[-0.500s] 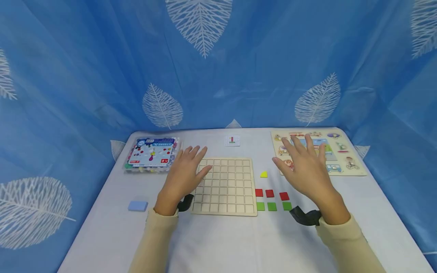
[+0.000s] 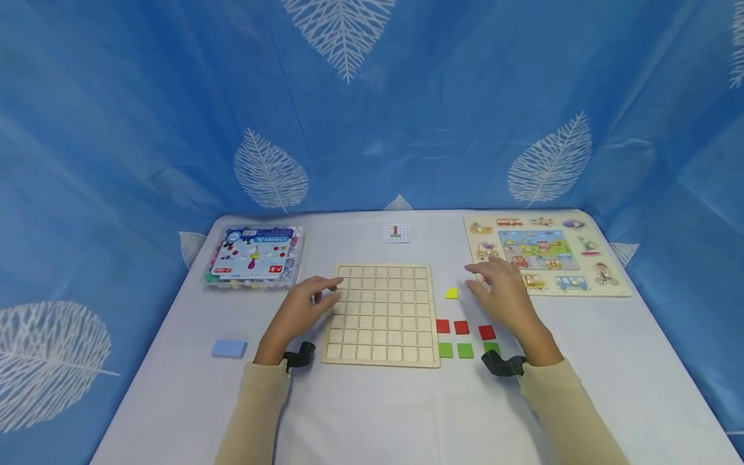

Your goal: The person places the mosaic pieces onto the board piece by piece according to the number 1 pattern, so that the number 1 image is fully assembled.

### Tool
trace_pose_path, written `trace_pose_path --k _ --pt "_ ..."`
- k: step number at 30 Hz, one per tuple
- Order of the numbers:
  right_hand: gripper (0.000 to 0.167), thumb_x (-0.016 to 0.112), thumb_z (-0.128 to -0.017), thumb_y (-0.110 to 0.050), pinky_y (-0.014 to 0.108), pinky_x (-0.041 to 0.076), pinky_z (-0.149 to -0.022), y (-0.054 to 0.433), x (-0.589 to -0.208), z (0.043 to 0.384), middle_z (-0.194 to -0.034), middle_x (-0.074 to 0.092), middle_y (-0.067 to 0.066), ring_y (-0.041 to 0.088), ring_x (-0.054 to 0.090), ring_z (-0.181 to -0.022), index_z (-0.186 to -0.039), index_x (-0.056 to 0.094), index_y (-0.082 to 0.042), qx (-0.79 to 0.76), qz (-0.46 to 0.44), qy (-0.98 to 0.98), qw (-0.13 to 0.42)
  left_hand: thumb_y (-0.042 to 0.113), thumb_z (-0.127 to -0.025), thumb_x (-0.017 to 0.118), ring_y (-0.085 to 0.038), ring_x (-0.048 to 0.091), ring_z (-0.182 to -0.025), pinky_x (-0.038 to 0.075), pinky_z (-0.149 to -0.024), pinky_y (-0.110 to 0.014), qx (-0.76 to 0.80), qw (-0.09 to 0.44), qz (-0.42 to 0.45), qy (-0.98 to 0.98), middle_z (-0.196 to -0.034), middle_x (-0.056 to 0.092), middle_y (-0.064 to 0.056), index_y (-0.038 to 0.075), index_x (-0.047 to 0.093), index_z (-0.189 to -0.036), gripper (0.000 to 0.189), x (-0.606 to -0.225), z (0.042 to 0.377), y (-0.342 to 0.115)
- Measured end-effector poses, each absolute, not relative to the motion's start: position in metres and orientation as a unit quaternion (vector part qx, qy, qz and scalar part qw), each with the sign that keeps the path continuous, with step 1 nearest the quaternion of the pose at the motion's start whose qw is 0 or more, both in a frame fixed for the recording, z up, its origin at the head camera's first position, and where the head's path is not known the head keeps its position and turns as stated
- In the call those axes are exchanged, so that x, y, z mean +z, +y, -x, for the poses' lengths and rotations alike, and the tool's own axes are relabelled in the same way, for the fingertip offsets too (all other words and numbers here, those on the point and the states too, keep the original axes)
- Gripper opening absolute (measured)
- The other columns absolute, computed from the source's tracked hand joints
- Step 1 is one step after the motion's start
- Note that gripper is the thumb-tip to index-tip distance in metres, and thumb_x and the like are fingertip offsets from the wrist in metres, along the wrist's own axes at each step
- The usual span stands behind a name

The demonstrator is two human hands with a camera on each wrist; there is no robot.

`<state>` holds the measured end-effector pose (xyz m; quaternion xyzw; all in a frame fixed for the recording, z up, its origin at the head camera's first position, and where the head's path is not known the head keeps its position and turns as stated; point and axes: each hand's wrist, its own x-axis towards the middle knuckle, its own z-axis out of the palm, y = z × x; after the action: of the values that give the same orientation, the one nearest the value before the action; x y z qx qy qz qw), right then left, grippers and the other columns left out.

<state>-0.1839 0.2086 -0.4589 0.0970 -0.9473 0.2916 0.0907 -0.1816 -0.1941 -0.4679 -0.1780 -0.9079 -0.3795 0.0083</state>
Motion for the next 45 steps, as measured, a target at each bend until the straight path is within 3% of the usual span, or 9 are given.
trace_pose_path --k 2,5,9,14,25,45 --pt "0.029 0.074 -0.093 -0.012 0.062 0.033 -0.106 0.210 -0.469 0.187 -0.120 0.069 0.017 0.041 0.049 -0.129 -0.121 0.074 -0.005 0.310 -0.101 -0.942 0.084 0.018 -0.099 0.070 -0.017 0.053 -0.076 0.045 -0.066 -0.033 -0.395 -0.003 0.169 -0.903 -0.100 0.067 -0.001 0.010 0.070 -0.133 0.035 -0.475 0.183 -0.197" --pt "0.028 0.076 -0.093 -0.015 0.049 0.047 -0.087 0.211 -0.482 0.190 -0.103 0.069 0.008 0.030 0.058 -0.103 -0.119 0.076 -0.008 0.329 -0.107 -0.936 0.073 0.017 -0.099 0.071 -0.016 0.051 -0.076 0.043 -0.067 -0.030 -0.409 -0.017 0.155 -0.899 -0.090 0.062 0.000 0.011 0.070 -0.133 0.035 -0.485 0.186 -0.201" --pt "0.027 0.078 -0.093 -0.020 0.034 0.042 -0.066 0.213 -0.495 0.191 -0.077 0.057 0.000 0.020 0.050 -0.074 -0.119 0.077 -0.012 0.348 -0.105 -0.930 0.047 0.020 -0.099 0.070 -0.017 0.048 -0.075 0.039 -0.065 -0.030 -0.425 -0.044 0.129 -0.895 -0.079 0.052 -0.001 0.015 0.068 -0.136 0.037 -0.491 0.187 -0.204" --pt "0.033 0.077 -0.093 -0.026 0.031 0.035 -0.054 0.216 -0.504 0.191 -0.063 0.048 0.000 0.019 0.045 -0.057 -0.124 0.074 -0.015 0.370 -0.086 -0.925 0.015 0.025 -0.100 0.070 -0.014 0.040 -0.060 0.034 -0.058 -0.028 -0.441 -0.076 0.097 -0.889 -0.065 0.042 0.002 0.020 0.068 -0.137 0.038 -0.496 0.188 -0.208" --pt "0.045 0.078 -0.092 -0.031 0.030 0.034 -0.051 0.222 -0.518 0.187 -0.064 0.050 0.001 0.019 0.044 -0.055 -0.132 0.070 -0.013 0.388 -0.047 -0.920 -0.016 0.023 -0.095 0.074 -0.012 0.037 -0.056 0.031 -0.055 -0.028 -0.434 -0.081 0.070 -0.895 -0.061 0.042 0.004 0.021 0.072 -0.132 0.037 -0.510 0.185 -0.205" --pt "0.028 0.077 -0.092 -0.025 0.029 0.033 -0.050 0.211 -0.520 0.188 -0.063 0.049 0.000 0.018 0.045 -0.055 -0.117 0.075 -0.013 0.360 -0.060 -0.931 0.006 0.023 -0.095 0.074 -0.013 0.037 -0.056 0.030 -0.055 -0.029 -0.426 -0.068 0.059 -0.900 -0.060 0.042 0.004 0.018 0.074 -0.128 0.033 -0.512 0.183 -0.208"
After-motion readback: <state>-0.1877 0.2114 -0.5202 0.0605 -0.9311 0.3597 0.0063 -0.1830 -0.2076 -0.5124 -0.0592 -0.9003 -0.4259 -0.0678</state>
